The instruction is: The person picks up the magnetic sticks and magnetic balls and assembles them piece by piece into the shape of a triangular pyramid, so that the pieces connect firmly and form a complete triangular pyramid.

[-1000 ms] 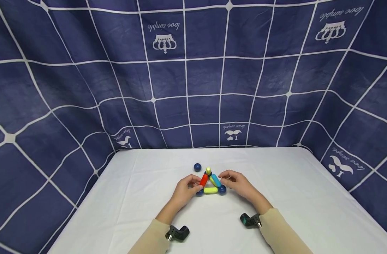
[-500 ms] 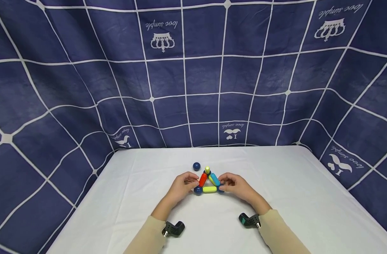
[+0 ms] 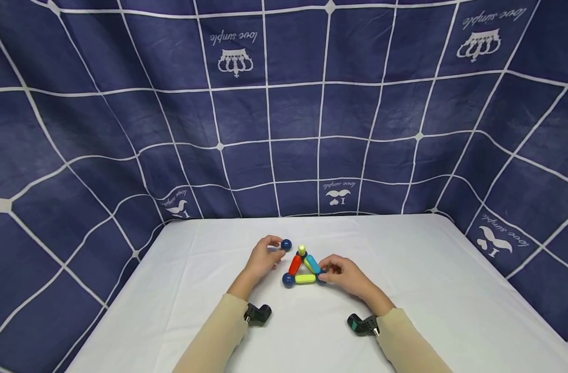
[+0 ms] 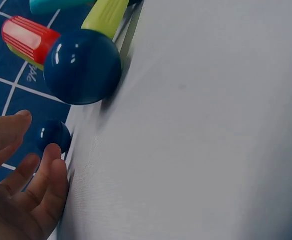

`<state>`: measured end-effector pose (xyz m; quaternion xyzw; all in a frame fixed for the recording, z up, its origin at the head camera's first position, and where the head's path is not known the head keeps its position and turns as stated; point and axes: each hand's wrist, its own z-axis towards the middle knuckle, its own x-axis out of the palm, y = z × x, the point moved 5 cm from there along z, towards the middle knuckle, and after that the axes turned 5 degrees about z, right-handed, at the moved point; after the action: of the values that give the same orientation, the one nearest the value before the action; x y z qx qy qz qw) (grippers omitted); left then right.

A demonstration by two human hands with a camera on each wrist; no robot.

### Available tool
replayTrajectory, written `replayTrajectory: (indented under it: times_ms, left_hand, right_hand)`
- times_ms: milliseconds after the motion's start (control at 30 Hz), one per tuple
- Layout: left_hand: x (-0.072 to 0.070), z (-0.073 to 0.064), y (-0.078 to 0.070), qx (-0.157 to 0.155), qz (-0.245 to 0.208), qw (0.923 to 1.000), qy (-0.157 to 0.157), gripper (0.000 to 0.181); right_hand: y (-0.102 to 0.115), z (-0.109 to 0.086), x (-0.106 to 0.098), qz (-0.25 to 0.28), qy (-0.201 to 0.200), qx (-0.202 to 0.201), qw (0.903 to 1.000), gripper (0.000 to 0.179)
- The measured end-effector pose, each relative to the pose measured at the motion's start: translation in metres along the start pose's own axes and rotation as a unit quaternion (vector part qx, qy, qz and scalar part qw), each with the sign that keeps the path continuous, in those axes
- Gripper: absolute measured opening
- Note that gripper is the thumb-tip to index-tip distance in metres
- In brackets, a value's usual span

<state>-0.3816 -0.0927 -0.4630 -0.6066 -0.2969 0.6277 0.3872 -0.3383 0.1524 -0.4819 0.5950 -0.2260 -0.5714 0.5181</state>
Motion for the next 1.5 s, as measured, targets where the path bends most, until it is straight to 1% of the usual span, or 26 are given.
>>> replayTrajectory:
  times_ms: [167,367,500,600,700,767,867,933,1033,1167,1267,1400,1500]
  left_hand:
    - [0.001,0.009,0.001,0.001,0.045,0.999,-0.005,0.042]
    - [0.003,0.018,0.001,0.001,0.098,0.9951,0.007,0.048]
    - [0.003,0.02,-0.001,0.007,0.128,0.9917,0.009,0.047]
    - [0.004,0.02,-0.002,0.013,0.141,0.9899,0.008,0.041]
    - [0.004,0.019,-0.001,0.014,0.137,0.9905,0.007,0.036]
    - [0.004,0.018,0.0,0.013,0.134,0.9908,0.006,0.034]
    - [0.003,0.016,0.001,0.011,0.13,0.9914,0.004,0.033]
    - [0.003,0.015,0.001,0.009,0.123,0.9923,0.003,0.033]
    - [0.003,0.013,0.002,0.011,0.111,0.9938,-0.001,0.033]
    - [0.002,0.012,0.003,0.008,0.075,0.9971,-0.001,0.035]
    - [0.003,0.009,0.002,-0.011,0.031,0.9994,0.009,0.036]
    - [0.001,0.003,-0.005,-0.017,-0.006,0.9997,0.013,0.036]
    - [-0.001,-0.001,-0.015,0.008,-0.011,0.9999,0.01,0.037]
  right_hand:
    - [0.0,0.0,0.001,0.0,-0.003,0.001,1.0,0.02]
    - [0.001,0.0,0.0,0.01,-0.004,0.006,0.9999,0.022]
    - [0.003,0.0,0.0,0.009,-0.009,0.001,0.9999,0.021]
    - [0.011,-0.002,0.0,0.004,-0.01,0.0,0.9999,0.02]
    - [0.027,-0.008,-0.001,0.004,-0.008,0.004,1.0,0.02]
    - [0.037,-0.012,-0.002,0.006,-0.007,-0.002,1.0,0.02]
    - [0.042,-0.014,-0.002,0.004,-0.006,-0.001,1.0,0.02]
    - [0.035,-0.012,-0.001,0.002,-0.009,-0.001,1.0,0.02]
    - [0.019,-0.006,0.001,-0.005,-0.012,0.004,0.9999,0.02]
    - [0.003,-0.001,0.001,-0.005,-0.009,-0.001,0.9999,0.021]
    - [-0.001,0.0,0.001,0.0,-0.004,0.001,1.0,0.023]
    - [-0.001,0.0,0.0,0.003,-0.002,0.003,1.0,0.024]
    - [-0.001,0.0,-0.001,0.002,-0.005,0.003,1.0,0.024]
